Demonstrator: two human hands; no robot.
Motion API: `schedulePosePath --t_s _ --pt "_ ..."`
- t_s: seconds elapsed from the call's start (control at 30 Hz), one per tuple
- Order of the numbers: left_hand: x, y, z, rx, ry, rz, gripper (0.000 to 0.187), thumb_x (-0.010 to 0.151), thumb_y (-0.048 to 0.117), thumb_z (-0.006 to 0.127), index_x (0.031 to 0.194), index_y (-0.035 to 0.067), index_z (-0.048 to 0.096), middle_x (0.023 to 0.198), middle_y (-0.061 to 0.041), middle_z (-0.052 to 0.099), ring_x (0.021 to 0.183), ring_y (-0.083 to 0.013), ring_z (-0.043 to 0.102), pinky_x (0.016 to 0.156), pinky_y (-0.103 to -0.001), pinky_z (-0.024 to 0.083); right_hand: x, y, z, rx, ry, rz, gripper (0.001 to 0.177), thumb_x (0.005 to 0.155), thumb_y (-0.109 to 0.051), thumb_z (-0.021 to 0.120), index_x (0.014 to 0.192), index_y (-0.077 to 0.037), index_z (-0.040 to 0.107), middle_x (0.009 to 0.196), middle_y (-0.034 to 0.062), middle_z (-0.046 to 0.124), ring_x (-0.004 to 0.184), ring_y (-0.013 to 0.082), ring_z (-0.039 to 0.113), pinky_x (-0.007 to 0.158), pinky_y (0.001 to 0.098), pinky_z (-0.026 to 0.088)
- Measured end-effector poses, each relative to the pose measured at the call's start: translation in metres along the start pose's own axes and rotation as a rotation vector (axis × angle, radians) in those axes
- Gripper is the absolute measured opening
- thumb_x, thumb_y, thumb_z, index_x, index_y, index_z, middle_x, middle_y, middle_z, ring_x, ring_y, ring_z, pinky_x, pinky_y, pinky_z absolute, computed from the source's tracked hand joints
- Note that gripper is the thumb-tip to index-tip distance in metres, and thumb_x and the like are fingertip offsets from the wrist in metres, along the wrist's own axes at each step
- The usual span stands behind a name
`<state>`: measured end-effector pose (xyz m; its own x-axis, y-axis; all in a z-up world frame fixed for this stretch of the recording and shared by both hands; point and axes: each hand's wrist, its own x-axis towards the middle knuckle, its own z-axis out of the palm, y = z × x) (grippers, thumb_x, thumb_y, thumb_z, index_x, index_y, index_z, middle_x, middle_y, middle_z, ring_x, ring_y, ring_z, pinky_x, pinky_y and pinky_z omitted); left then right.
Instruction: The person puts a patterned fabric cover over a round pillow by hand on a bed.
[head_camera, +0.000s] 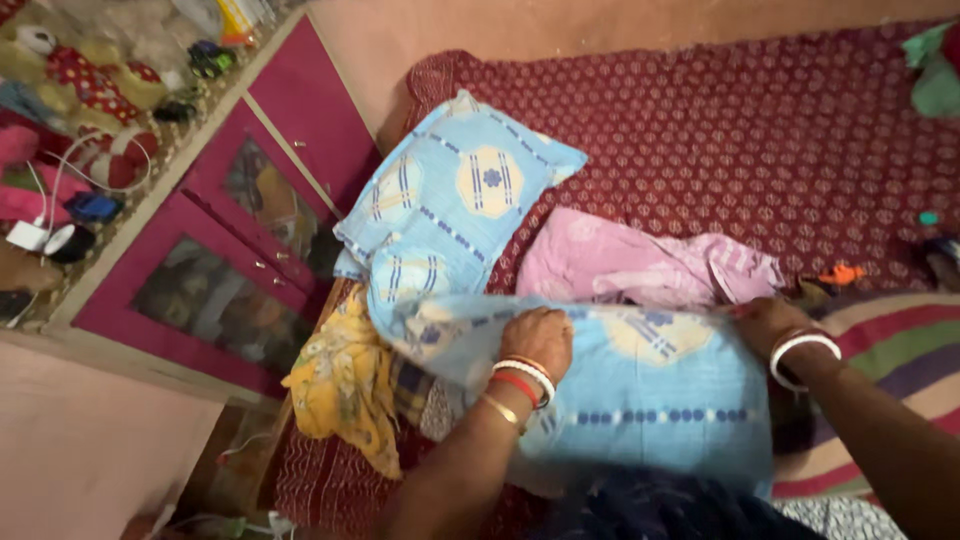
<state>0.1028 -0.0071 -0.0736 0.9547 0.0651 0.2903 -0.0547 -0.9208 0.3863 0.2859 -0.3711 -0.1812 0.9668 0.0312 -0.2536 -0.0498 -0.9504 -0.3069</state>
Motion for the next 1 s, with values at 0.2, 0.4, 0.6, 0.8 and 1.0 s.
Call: schedulePosePath --t_s 0.2,0.4,0.6,0.8,1.0 --pt "-0.044 0.021 -0.059 -0.033 0.087 -0.022 0.030 0.078 0.028 0.078 0.098 0.007 0.072 0.103 -0.018 0.070 0.098 -0.0389 0.065 0.083 -0.052 0.050 0.012 0.018 0.011 -0.164 0.110 -0.173 0.043 0.100 -0.043 0.055 0.115 -0.012 0.080 0.126 0.0204 0.073 0.122 0.0391 0.067 0.106 0.0478 0.051" --pt "-0.130 -0.005 -0.089 -0.562 -0.117 -0.852 0.034 0.086 0.037 0.074 0.107 0.011 0.065 0.117 -0.012 0.072 0.108 -0.0274 0.072 0.094 -0.044 0.059 -0.055 -0.012 -0.020 0.147 0.179 -0.187 0.051 0.085 -0.053 0.070 0.103 -0.005 0.077 0.106 0.0223 0.077 0.101 0.0392 0.073 0.091 0.0467 0.056" --pt "-0.185 -0.035 -0.033 -0.570 0.062 -0.630 0.045 0.077 0.025 0.082 0.115 0.004 0.068 0.111 -0.016 0.075 0.106 -0.0282 0.072 0.094 -0.042 0.055 -0.146 -0.012 -0.052 0.228 -0.162 -0.093 0.062 0.087 -0.061 0.067 0.096 -0.002 0.079 0.088 0.0205 0.076 0.079 0.0340 0.077 0.077 0.0451 0.059" --pt "-0.188 -0.052 -0.005 -0.441 0.090 -0.771 0.022 0.091 0.025 0.070 0.104 0.008 0.073 0.104 -0.013 0.077 0.094 -0.0262 0.075 0.086 -0.039 0.058 -0.177 -0.036 -0.054 0.249 -0.215 -0.077 0.067 0.072 -0.062 0.076 0.102 -0.002 0.078 0.093 0.0167 0.082 0.084 0.0287 0.079 0.081 0.0412 0.061" --pt "-0.201 -0.062 -0.011 -0.418 0.040 -0.442 0.015 0.090 0.020 0.065 0.088 0.007 0.072 0.090 -0.014 0.073 0.082 -0.0286 0.072 0.077 -0.040 0.057 -0.154 -0.029 -0.025 0.066 -0.131 -0.047 0.076 0.072 -0.062 0.082 0.112 0.002 0.073 0.101 0.0223 0.079 0.091 0.0330 0.078 0.084 0.0444 0.061"
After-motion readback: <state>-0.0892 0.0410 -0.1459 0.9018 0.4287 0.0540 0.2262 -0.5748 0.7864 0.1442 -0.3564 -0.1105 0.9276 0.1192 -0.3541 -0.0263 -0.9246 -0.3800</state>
